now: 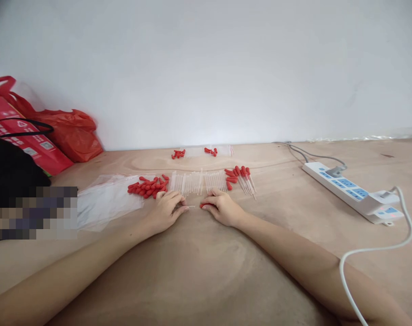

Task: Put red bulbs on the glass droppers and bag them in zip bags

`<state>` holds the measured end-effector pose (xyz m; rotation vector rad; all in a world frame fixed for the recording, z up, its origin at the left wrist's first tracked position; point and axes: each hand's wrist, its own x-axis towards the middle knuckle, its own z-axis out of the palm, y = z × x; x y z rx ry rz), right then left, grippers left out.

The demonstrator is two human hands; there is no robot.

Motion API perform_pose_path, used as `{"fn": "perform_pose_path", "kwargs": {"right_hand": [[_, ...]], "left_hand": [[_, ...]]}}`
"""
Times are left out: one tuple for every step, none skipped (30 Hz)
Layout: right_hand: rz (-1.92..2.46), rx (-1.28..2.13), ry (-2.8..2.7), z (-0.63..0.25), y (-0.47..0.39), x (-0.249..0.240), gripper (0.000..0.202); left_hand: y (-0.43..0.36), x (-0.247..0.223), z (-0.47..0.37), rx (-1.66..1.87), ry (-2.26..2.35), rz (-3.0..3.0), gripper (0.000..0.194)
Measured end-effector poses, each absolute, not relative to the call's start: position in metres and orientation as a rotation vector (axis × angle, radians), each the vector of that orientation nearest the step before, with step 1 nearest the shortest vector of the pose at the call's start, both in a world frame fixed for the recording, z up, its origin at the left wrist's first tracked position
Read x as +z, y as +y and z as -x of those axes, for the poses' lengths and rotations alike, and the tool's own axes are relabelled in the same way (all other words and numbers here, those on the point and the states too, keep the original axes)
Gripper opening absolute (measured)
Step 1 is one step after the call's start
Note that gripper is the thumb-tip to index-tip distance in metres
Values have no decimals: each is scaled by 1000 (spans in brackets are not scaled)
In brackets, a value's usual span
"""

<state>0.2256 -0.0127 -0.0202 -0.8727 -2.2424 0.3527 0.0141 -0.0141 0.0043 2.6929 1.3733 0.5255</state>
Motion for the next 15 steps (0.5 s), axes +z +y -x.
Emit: {"fn": "perform_pose_path", "kwargs": {"right_hand": [[871, 349, -2233, -225, -13, -20, 17], [867, 347, -2222, -224, -13, -20, 17], [863, 349, -2212, -223, -13, -20, 17], [858, 359, -2203, -222, -13, -20, 16], [856, 372, -2196, -221, -14, -20, 16], [859, 385, -2192, -220, -15, -19, 15], [865, 395, -2192, -219, -16, -19, 14], [871, 397, -2194, -218, -17, -18, 12], [875, 392, -2199, -217, -18, -17, 11], [873, 382, -2206, -216, -18, -17, 10], [866, 370, -2213, -215, -19, -16, 9], [856, 358, -2218, -214, -20, -16, 9], [845, 349, -2221, -213, -20, -15, 8], [837, 345, -2222, -212, -21, -15, 8], [831, 350, -2219, -212, -21, -15, 7]], "left_hand": [[-15, 3, -14, 559, 1377, -2687, 13], [-15, 1, -13, 597, 1372, -2685, 13], [-16, 0, -13, 638, 1363, -2684, 13], [-17, 0, -12, 675, 1348, -2684, 14], [-18, -1, -12, 706, 1329, -2686, 15], [-18, -1, -12, 729, 1312, -2689, 16], [-19, -1, -11, 746, 1300, -2692, 16], [-19, -1, -11, 758, 1295, -2698, 17], [-19, -1, -11, 766, 1295, -2706, 17], [-20, 0, -12, 773, 1297, -2714, 18], [-20, 0, -12, 779, 1299, -2719, 18], [-20, 0, -12, 782, 1299, -2722, 18], [-20, 0, -12, 788, 1297, -2722, 18], [-20, 1, -12, 795, 1294, -2720, 19], [-21, 1, -12, 802, 1291, -2717, 19]]}}
